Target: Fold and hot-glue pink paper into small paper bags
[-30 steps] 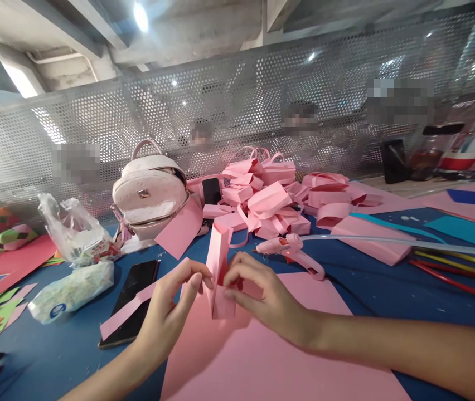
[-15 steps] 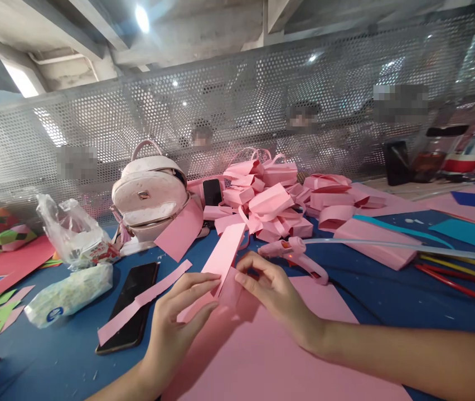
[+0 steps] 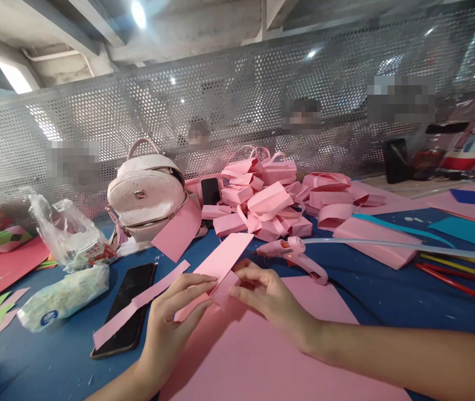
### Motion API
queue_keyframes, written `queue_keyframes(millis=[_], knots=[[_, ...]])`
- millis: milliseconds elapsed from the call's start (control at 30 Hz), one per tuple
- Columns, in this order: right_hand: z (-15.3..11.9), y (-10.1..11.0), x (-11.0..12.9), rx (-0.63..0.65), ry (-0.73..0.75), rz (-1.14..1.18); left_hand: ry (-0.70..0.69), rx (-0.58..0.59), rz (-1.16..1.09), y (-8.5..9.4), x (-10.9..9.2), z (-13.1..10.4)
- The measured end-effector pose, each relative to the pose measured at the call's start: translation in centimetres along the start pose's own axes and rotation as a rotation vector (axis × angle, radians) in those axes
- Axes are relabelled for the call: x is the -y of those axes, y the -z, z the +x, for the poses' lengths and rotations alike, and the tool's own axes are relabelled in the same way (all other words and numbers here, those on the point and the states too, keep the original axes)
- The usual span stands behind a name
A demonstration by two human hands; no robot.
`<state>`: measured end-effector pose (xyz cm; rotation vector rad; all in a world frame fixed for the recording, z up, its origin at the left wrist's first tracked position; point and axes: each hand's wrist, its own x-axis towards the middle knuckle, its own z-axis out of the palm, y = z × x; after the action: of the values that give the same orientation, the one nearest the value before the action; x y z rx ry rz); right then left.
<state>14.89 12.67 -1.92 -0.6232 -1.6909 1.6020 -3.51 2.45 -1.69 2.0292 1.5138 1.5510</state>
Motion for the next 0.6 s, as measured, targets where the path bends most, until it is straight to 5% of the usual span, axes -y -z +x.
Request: queue_keyframes(millis=[600], knots=[[0.01,-0.09,-0.22,-0.039,-0.028,-0.013,0.001,0.025,-0.008,-0.02,0.54,-0.04]])
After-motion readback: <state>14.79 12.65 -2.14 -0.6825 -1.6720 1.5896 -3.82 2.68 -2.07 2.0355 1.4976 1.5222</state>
